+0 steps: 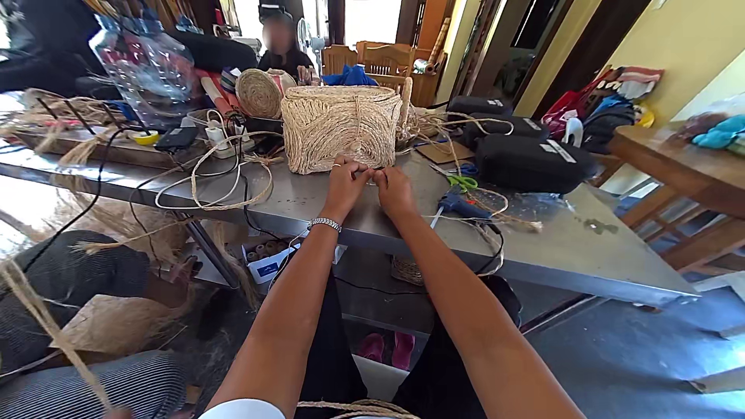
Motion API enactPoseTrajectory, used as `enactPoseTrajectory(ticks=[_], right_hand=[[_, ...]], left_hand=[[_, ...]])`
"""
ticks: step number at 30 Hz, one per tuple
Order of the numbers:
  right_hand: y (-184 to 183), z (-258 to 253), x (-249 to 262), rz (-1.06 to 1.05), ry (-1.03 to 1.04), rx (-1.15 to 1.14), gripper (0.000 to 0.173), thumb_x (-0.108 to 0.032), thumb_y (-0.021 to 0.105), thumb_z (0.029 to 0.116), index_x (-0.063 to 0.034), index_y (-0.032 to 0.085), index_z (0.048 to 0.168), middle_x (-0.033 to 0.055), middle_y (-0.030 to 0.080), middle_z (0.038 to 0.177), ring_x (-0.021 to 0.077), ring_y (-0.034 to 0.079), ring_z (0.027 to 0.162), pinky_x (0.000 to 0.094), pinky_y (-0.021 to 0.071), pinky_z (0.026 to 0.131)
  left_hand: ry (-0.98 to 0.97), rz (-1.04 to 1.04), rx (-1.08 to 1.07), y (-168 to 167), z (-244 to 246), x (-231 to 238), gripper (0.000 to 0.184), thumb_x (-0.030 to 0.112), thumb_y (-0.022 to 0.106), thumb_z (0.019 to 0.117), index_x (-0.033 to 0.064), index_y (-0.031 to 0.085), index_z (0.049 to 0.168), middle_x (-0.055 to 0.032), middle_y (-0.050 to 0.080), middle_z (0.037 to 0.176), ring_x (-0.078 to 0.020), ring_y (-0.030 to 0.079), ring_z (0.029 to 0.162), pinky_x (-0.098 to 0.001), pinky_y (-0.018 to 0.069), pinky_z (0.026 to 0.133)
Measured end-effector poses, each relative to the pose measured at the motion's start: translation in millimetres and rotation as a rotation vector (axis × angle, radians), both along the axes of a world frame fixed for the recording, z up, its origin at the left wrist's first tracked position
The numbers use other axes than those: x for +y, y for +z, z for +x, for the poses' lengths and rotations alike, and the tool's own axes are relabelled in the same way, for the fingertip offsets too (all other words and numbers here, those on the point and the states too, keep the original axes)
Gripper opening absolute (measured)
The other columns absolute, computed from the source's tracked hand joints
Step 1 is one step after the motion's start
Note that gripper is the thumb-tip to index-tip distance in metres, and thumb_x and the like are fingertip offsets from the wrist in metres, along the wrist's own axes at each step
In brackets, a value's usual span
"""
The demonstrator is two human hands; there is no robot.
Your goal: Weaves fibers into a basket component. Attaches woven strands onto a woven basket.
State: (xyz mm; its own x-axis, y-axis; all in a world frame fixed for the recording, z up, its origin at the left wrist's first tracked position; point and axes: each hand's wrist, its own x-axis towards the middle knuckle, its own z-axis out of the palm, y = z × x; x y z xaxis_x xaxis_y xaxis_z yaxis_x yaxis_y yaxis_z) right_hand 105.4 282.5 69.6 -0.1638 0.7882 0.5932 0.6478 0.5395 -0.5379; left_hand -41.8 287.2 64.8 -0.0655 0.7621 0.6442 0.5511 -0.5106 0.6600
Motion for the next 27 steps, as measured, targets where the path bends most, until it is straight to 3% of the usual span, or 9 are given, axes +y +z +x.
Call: enactPoseTrajectory(ticks=[3,6,8,14,20,27], right_hand=[[-2.4,-2.9,1.6,-0.011,0.01,-0.036,0.032,-0.015,0.042,0.1103,0.0059,0.065,0.114,0.0207,0.073,0.099,0.0347,0.072,0.097,0.05,0.0559,0.092],[-0.5,-3.3,-2.9,-0.024,0.032,-0.014,0.03,-0.019,0.052,0.1082,0.0019,0.057,0.129,0.0174,0.071,0.089,0.0327,0.072,0.08,0.0499,0.0587,0.079],[0.5,-1.8,-4.4,0.012,0.036,-0.017,0.03,-0.017,0.058,0.1048,0.0009,0.057,0.128,0.0164,0.07,0.085,0.0323,0.071,0.076,0.0496,0.0585,0.075],[2.2,1.1,-2.8,0.036,0.007,0.021,0.02,-0.013,0.061,0.1018,0.0022,0.066,0.114,0.0183,0.07,0.089,0.0315,0.07,0.081,0.0488,0.0581,0.079],[0.6,1.6,-2.1,0.034,-0.063,0.088,0.023,-0.019,0.064,0.1019,0.0018,0.068,0.11,0.0175,0.072,0.095,0.0316,0.072,0.088,0.0509,0.0579,0.083],[-1.7,0.9,-1.6,0.057,-0.061,0.089,0.024,-0.022,0.061,0.1039,-0.0003,0.07,0.108,0.0149,0.073,0.091,0.0294,0.072,0.085,0.0501,0.0581,0.081]], left_hand=[[0.005,-0.002,-0.011,-0.9,-0.6,0.7,0.024,0.026,0.071,0.0971,0.0023,0.073,0.099,-0.0144,0.058,0.108,-0.019,0.056,0.085,-0.0326,0.0484,0.077],[0.021,-0.032,-0.025,-1.0,-1.9,0.6,0.025,0.025,0.069,0.0984,0.0008,0.072,0.1,-0.0156,0.058,0.109,-0.0219,0.055,0.09,-0.036,0.0472,0.082],[0.032,-0.054,-0.022,0.0,-1.5,-0.7,0.024,0.025,0.069,0.0986,0.001,0.072,0.1,-0.0154,0.058,0.11,-0.0219,0.056,0.09,-0.036,0.0478,0.082],[0.011,-0.055,0.008,0.7,-1.7,-1.4,0.026,0.027,0.07,0.0979,0.0015,0.073,0.103,-0.0151,0.058,0.11,-0.0211,0.055,0.086,-0.0358,0.0477,0.079],[0.003,-0.03,0.05,-1.7,-0.9,0.8,0.017,0.021,0.07,0.0977,0.0056,0.074,0.103,-0.0134,0.057,0.109,-0.018,0.054,0.082,-0.033,0.047,0.075],[0.02,0.042,0.036,-1.6,-1.9,0.2,0.018,0.021,0.069,0.0984,0.0053,0.075,0.103,-0.0108,0.068,0.1,-0.0192,0.064,0.088,-0.0378,0.0522,0.083]])
